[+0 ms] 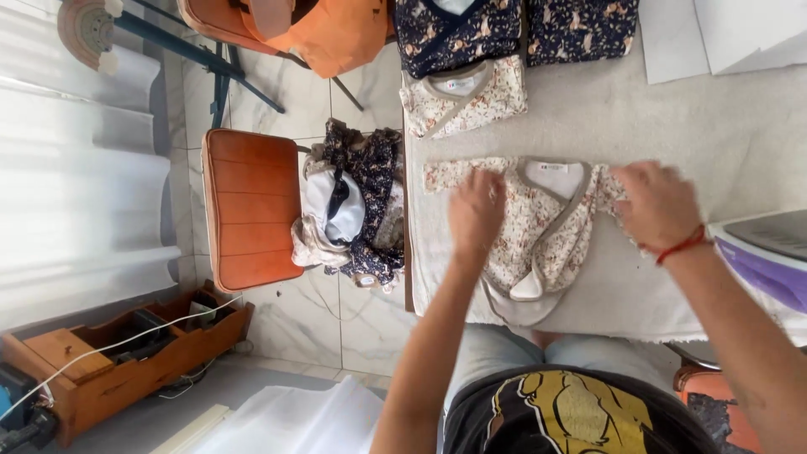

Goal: Ironing and folding baby onesies on a flat surface.

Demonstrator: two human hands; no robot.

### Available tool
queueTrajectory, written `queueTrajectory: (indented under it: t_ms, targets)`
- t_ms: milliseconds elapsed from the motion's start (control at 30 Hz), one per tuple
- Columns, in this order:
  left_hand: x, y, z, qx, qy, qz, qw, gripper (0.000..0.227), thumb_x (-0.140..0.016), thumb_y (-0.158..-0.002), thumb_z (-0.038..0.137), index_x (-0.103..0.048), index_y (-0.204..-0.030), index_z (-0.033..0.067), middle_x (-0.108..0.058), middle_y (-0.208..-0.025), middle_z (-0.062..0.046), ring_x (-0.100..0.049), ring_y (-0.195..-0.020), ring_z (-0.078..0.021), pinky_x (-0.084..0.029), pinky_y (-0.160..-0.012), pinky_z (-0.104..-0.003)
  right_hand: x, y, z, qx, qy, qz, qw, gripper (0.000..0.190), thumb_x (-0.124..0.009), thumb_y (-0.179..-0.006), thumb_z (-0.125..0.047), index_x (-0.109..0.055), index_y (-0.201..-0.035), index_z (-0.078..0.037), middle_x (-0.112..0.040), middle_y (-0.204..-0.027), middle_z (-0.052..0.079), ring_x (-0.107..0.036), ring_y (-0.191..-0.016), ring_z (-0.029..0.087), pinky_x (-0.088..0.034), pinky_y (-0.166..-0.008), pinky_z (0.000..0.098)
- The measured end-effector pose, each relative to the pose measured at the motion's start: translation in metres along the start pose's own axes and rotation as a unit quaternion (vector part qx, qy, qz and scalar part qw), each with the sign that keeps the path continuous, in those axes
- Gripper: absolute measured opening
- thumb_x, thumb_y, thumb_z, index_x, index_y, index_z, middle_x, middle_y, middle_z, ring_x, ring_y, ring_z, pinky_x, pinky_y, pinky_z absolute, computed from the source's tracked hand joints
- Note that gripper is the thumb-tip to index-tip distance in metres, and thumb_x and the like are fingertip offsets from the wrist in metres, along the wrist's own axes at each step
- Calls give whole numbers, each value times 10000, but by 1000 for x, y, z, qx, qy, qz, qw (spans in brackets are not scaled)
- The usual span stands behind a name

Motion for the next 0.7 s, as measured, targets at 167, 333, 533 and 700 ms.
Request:
queueTrajectory:
  t_ms: [167,333,533,700]
  targets:
    - [-31,86,31,161,-8,-364,917,521,-383,-764,569,-445,-1038,130,-507,-1005,-104,-482,-942,-263,-370,-794,-405,-45,25,-48,284,-227,34,931,306,-515,-698,52,-651,-899,-134,-601,-1054,9,-537,-1015,209,-425,-919,383]
    - [-78,113,10,169,-16,-290,942,406,-501,-688,475,-409,-899,141,-534,-875,-88,-573,-835,-322,-443,-695,-438,-88,13,-67,294,-137,19,946,178,-525,-744,-97,-560,-881,-206,-543,-938,-62,-546,-891,205,-463,-748,299]
    - [-71,102,-13,199,105,-271,936,216,-468,-694,425,-498,-794,236,-587,-712,3,-619,-732,-272,-481,-659,-412,-97,-15,-79,340,-93,17,936,108,-585,-714,-154,-540,-796,-210,-445,-734,-62,-534,-781,170,-464,-737,267]
    - [-42,57,-60,223,174,-23,959,111,-519,-789,265,-533,-812,158,-567,-696,-58,-608,-709,-267,-485,-619,-373,-54,-29,-93,316,-169,86,930,15,-565,-737,-207,-569,-725,-214,-527,-736,-68,-536,-756,162,-426,-767,267]
Point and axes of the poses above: each hand's wrist, its own y-axis away from the middle knuckle, its own x-axis out of the back of the hand, z = x × y, the point moved 4 cm from there along -y, towards the middle knuckle
